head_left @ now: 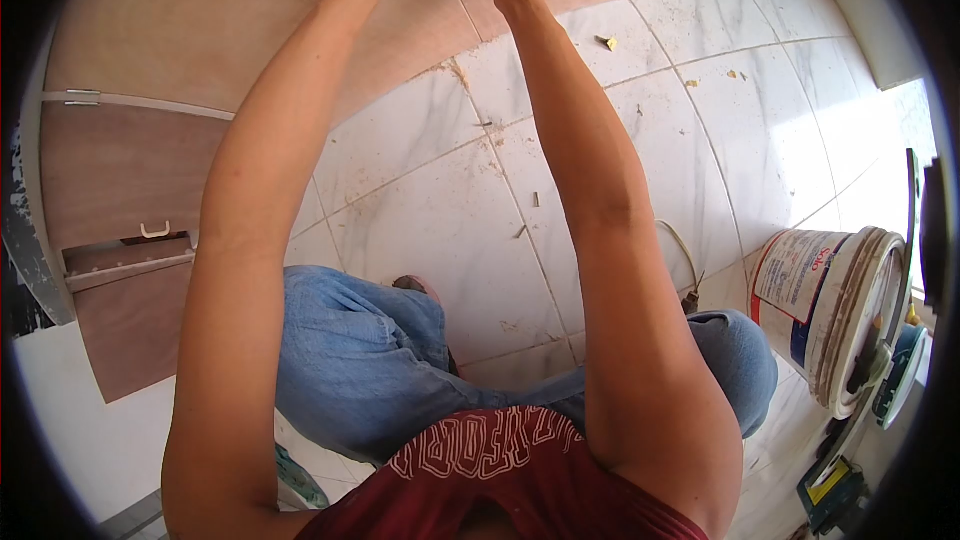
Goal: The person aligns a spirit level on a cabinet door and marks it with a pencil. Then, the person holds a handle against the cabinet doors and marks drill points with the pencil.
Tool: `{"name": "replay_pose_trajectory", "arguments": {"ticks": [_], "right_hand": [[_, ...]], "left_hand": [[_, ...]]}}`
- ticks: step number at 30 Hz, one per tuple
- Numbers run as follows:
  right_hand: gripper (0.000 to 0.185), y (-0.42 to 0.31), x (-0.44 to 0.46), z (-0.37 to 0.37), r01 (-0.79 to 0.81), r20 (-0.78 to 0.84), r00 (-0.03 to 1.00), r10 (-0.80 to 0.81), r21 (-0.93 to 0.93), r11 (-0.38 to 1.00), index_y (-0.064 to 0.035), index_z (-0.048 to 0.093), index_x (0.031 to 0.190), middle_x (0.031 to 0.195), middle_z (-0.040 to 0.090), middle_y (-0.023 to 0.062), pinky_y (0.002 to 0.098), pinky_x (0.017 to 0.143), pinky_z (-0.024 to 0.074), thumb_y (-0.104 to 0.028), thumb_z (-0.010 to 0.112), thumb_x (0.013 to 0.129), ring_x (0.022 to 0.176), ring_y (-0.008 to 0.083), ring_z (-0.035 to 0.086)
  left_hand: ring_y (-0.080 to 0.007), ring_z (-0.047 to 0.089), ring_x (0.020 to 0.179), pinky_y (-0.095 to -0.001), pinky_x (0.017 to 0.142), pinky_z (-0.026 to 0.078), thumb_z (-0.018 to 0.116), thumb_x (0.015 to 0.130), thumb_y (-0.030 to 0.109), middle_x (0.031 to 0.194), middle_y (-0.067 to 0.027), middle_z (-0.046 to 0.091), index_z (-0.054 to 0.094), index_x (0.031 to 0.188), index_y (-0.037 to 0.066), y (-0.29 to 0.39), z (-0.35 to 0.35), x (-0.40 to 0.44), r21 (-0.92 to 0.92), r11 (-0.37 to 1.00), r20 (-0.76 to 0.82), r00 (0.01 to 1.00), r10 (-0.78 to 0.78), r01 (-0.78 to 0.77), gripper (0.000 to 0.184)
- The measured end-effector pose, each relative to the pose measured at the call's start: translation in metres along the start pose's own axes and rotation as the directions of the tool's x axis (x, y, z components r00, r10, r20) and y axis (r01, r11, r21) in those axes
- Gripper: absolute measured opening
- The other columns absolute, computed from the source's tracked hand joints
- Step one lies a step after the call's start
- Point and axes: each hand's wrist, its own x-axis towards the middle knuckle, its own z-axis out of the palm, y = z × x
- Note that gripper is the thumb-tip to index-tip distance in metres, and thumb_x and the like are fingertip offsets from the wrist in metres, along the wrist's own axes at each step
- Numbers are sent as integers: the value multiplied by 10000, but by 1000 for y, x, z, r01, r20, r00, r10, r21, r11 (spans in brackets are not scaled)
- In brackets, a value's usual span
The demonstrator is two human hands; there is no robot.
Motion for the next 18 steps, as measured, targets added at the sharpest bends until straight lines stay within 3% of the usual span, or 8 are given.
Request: {"name": "replay_pose_trajectory", "arguments": {"ticks": [3,6,9,12,18], "right_hand": [[156,-3,-5,0,65,-4,998,-64,16,998,-64,731,834,766,611,-22,294,613,415,-186,818,790,698,102,531],[171,-10,-9,0,47,2,999,-47,-38,998,-30,724,881,768,636,5,301,630,457,-174,797,825,700,120,579],[169,-15,-13,4,86,-85,993,-81,51,995,19,705,803,691,601,1,266,537,398,-80,826,739,607,85,517],[242,-19,-13,3,72,-77,995,-65,84,994,-29,624,699,666,586,7,275,500,381,-84,860,690,569,92,497],[219,-18,-12,5,101,-92,991,-93,81,992,-14,647,728,671,590,4,270,506,384,-81,853,701,576,94,506]], "left_hand": [[-131,676,731,-321,697,537,742,921,350,891,-41,785,808,1067,126,-2,2,0,13,999,-43,998,38,-37,276],[-131,674,731,-325,695,536,743,919,348,886,-41,784,808,1063,121,7,-4,-2,-4,998,24,998,-58,58,277],[-121,663,710,-328,673,529,746,916,354,854,-28,779,815,1032,129,5,-4,-2,3,1000,15,1000,-8,8,263],[-112,651,684,-331,649,520,745,916,358,815,-13,771,821,998,137,3,-3,-1,-5,1000,3,1000,27,-27,247],[-122,654,675,-340,638,517,750,908,378,799,-27,769,823,987,140,7,-6,-3,26,1000,24,1000,-18,17,261]]}}
